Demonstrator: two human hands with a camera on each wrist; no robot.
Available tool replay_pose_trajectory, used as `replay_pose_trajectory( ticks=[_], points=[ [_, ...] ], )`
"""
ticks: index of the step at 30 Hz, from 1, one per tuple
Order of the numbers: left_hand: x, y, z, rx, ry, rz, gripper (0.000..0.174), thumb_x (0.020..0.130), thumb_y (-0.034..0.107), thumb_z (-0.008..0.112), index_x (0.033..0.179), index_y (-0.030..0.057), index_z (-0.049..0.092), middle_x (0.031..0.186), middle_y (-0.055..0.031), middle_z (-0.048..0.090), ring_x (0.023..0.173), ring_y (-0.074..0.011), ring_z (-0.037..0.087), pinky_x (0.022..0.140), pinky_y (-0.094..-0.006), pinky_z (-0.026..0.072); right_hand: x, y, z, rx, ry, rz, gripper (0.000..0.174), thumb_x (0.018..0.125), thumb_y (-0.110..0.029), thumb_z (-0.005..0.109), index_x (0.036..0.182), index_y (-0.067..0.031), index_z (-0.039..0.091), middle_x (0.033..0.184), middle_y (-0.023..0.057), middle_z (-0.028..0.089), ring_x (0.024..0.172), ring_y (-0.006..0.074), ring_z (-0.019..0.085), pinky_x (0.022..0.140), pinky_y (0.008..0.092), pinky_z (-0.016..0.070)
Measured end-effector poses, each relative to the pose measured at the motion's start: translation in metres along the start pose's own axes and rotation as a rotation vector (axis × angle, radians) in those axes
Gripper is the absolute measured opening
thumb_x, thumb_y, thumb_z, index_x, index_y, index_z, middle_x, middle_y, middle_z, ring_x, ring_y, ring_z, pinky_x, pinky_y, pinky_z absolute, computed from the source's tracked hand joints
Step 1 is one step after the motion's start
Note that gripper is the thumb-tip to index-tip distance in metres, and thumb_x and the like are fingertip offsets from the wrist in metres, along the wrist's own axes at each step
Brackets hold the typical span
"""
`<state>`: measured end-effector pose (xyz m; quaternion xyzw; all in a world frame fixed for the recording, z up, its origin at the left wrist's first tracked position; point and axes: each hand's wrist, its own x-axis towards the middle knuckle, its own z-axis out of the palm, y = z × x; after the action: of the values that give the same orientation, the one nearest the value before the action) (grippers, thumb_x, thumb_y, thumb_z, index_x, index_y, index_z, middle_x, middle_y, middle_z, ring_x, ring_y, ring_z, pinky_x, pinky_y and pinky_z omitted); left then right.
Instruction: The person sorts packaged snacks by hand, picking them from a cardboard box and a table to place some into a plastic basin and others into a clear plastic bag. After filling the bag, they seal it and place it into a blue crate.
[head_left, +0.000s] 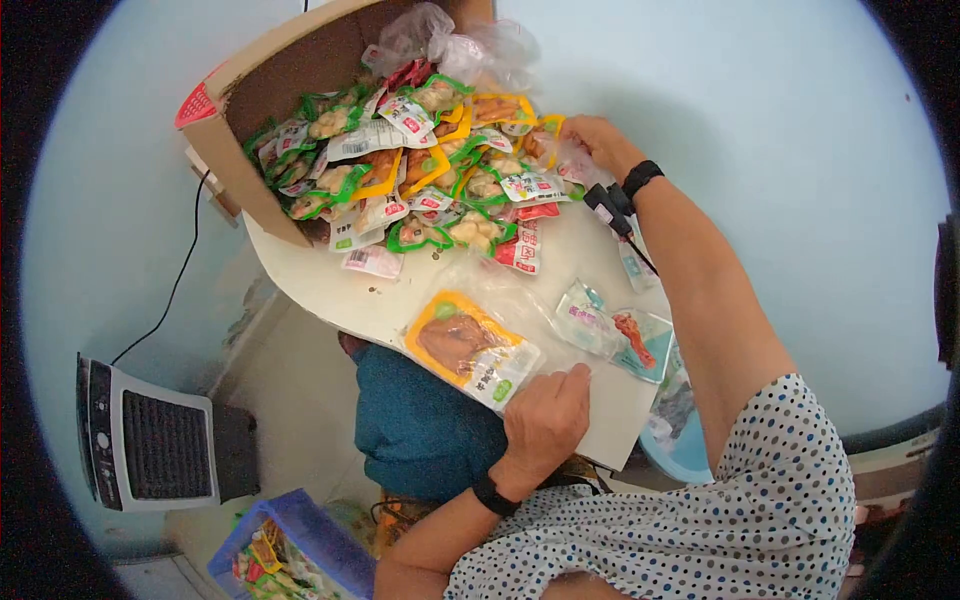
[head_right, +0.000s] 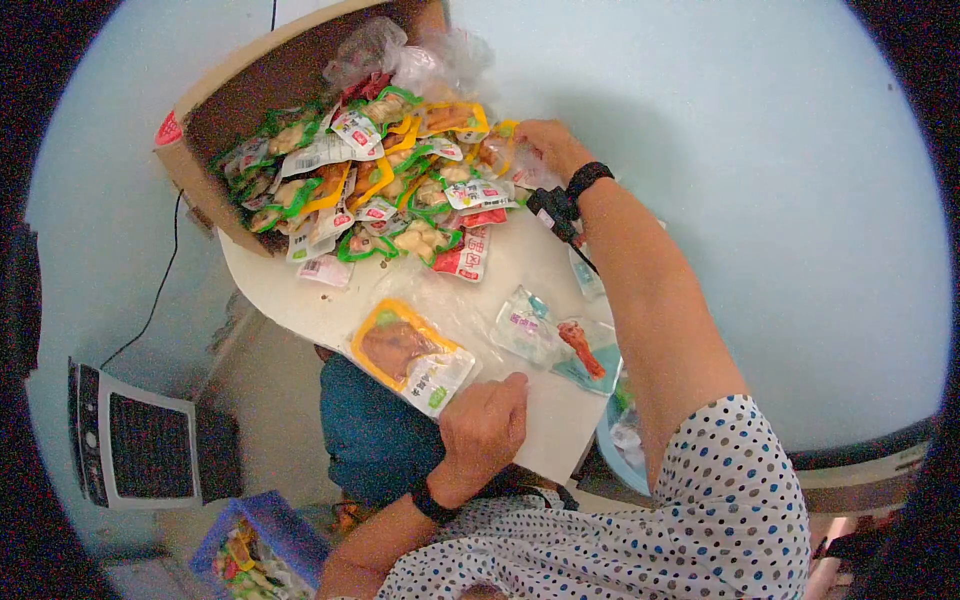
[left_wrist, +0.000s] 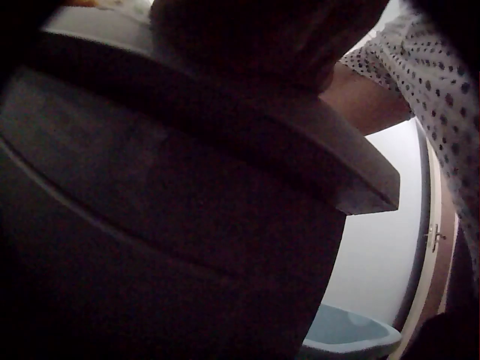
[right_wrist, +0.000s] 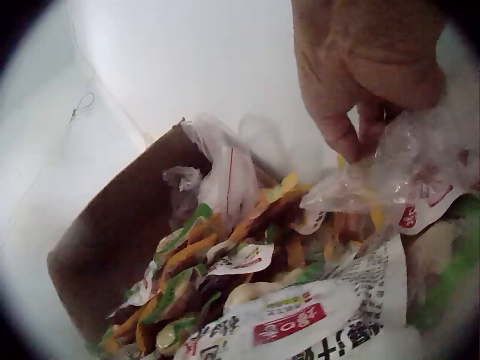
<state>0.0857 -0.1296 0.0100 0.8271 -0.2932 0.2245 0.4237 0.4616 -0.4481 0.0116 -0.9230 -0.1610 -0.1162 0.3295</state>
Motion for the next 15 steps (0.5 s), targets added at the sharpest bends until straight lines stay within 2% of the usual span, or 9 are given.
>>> replay_pose_trajectory(
  ticks=[1, 3, 5, 6, 7, 9, 11, 15],
  points=[
    [-0.001, 0.000, 0.001, -0.002, 0.004, -0.002, 0.010, 0.080, 0.006, 0.066, 0.091, 0.0064, 0.064, 0.062, -0.0076, 0.052, 0.056, -0.0262, 0.055, 0.050, -0.0391, 0.0429, -0.001, -0.014, -0.001, -0.009, 0.004, -0.047, 0.023, 0.073, -0.018, 0.068, 0.093, -0.0080, 0.067, 0.077, 0.0085, 0.063, 0.064, 0.0221, 0.056, 0.059, 0.0354, 0.0472],
    [-0.002, -0.001, 0.003, -0.006, 0.007, -0.006, 0.010, 0.081, 0.007, 0.065, 0.091, 0.0069, 0.064, 0.062, -0.0080, 0.053, 0.056, -0.0264, 0.056, 0.050, -0.0396, 0.0435, -0.002, -0.046, 0.002, 0.138, 0.036, 0.182, 0.015, 0.076, -0.018, 0.067, 0.086, -0.0062, 0.064, 0.073, 0.0063, 0.059, 0.061, 0.0177, 0.049, 0.055, 0.0333, 0.0415],
    [-0.002, 0.000, 0.003, -0.011, 0.014, -0.005, 0.009, 0.082, 0.008, 0.065, 0.091, 0.0071, 0.064, 0.063, -0.0084, 0.054, 0.057, -0.0267, 0.056, 0.051, -0.0399, 0.0440, 0.001, -0.114, 0.004, 0.459, 0.093, 0.721, 0.022, 0.083, -0.021, 0.067, 0.071, -0.0034, 0.061, 0.069, 0.0026, 0.053, 0.060, 0.0109, 0.041, 0.051, 0.0303, 0.0328],
    [-0.002, 0.000, 0.002, -0.015, 0.017, -0.008, 0.009, 0.082, 0.009, 0.065, 0.091, 0.0072, 0.064, 0.063, -0.0086, 0.054, 0.057, -0.0269, 0.056, 0.051, -0.0401, 0.0443, 0.009, -0.092, 0.009, 0.305, 0.061, 0.610, 0.021, 0.082, -0.021, 0.068, 0.073, -0.0026, 0.062, 0.069, 0.0034, 0.054, 0.060, 0.0111, 0.042, 0.051, 0.0309, 0.0337],
    [-0.002, 0.000, 0.001, -0.019, 0.013, -0.007, 0.009, 0.082, 0.009, 0.065, 0.091, 0.0072, 0.064, 0.063, -0.0086, 0.054, 0.057, -0.0270, 0.057, 0.051, -0.0401, 0.0444, 0.022, -0.045, 0.018, 0.152, 0.029, 0.498, 0.020, 0.081, -0.021, 0.069, 0.075, -0.0017, 0.064, 0.070, 0.0041, 0.055, 0.061, 0.0114, 0.044, 0.051, 0.0316, 0.0346],
    [-0.002, 0.000, 0.000, -0.034, -0.004, -0.011, 0.011, 0.082, 0.010, 0.065, 0.092, 0.0072, 0.064, 0.063, -0.0086, 0.055, 0.058, -0.0271, 0.057, 0.051, -0.0401, 0.0446, 0.026, -0.041, 0.022, 0.024, 0.088, 0.537, 0.022, 0.078, -0.022, 0.072, 0.076, -0.0014, 0.066, 0.071, 0.0050, 0.059, 0.062, 0.0138, 0.050, 0.052, 0.0330, 0.0403],
    [-0.004, -0.001, 0.000, -0.036, -0.018, -0.013, 0.012, 0.081, 0.010, 0.065, 0.093, 0.0074, 0.064, 0.063, -0.0084, 0.054, 0.058, -0.0269, 0.057, 0.051, -0.0401, 0.0447, 0.026, -0.050, 0.025, 0.076, 0.276, 0.834, 0.025, 0.074, -0.026, 0.076, 0.074, -0.0024, 0.066, 0.072, 0.0052, 0.065, 0.062, 0.0182, 0.060, 0.055, 0.0345, 0.0500],
    [-0.002, -0.001, -0.005, -0.030, -0.045, -0.012, 0.015, 0.080, 0.009, 0.066, 0.095, 0.0079, 0.064, 0.062, -0.0079, 0.053, 0.057, -0.0267, 0.056, 0.051, -0.0398, 0.0446, 0.019, -0.050, 0.022, 0.066, 0.050, 0.747, 0.037, 0.068, -0.036, 0.082, 0.074, -0.0026, 0.068, 0.078, 0.0058, 0.068, 0.068, 0.0175, 0.063, 0.060, 0.0325, 0.0517]
  ],
)
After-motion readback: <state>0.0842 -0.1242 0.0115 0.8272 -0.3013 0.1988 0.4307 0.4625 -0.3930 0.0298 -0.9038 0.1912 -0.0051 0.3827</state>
